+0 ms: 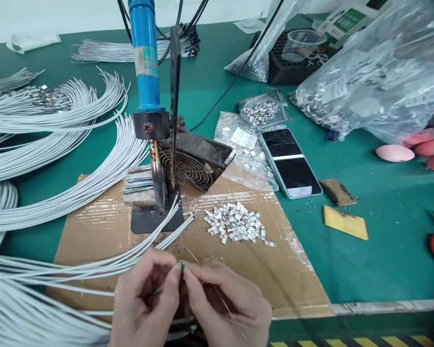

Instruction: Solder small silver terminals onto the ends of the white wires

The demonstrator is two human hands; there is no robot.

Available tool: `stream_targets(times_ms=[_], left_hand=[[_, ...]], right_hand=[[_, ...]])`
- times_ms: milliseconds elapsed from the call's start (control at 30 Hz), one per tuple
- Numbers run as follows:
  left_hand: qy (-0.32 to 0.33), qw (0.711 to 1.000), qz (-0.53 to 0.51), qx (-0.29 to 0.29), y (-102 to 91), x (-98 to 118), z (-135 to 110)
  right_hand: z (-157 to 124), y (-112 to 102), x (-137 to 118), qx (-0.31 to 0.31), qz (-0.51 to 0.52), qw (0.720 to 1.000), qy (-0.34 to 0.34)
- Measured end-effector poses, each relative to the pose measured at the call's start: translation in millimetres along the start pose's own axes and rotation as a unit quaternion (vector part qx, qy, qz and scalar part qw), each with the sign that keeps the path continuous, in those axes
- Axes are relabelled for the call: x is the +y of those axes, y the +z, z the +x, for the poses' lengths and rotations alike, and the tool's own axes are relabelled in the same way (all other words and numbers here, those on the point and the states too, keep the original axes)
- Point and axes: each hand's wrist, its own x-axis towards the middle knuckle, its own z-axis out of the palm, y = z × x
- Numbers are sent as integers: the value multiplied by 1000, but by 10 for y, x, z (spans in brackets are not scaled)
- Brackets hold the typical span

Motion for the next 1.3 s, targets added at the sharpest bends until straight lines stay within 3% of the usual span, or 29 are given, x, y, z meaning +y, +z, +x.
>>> stream_targets(times_ms=[133,300,400,567,800,1067,1300], left_hand=[[-38,996,-62,42,57,163,37],[-65,995,-62,35,67,230,77],[-59,996,-47,47,68,241,83],[-42,997,-22,61,87,277,89],[-54,998,4,44,56,291,133],[-60,997,-8,50,64,316,125],[-67,997,-11,45,73,318,130]], right_hand=[[171,-113,-93,-73,16,996,39],[298,-216,-168,-134,101,959,229],[333,-221,-194,-148,136,939,278],[360,-207,-225,-147,135,939,281],[345,-236,-163,-92,105,957,256],[347,-223,-175,-130,112,959,228],[331,-235,-163,-122,103,963,219]])
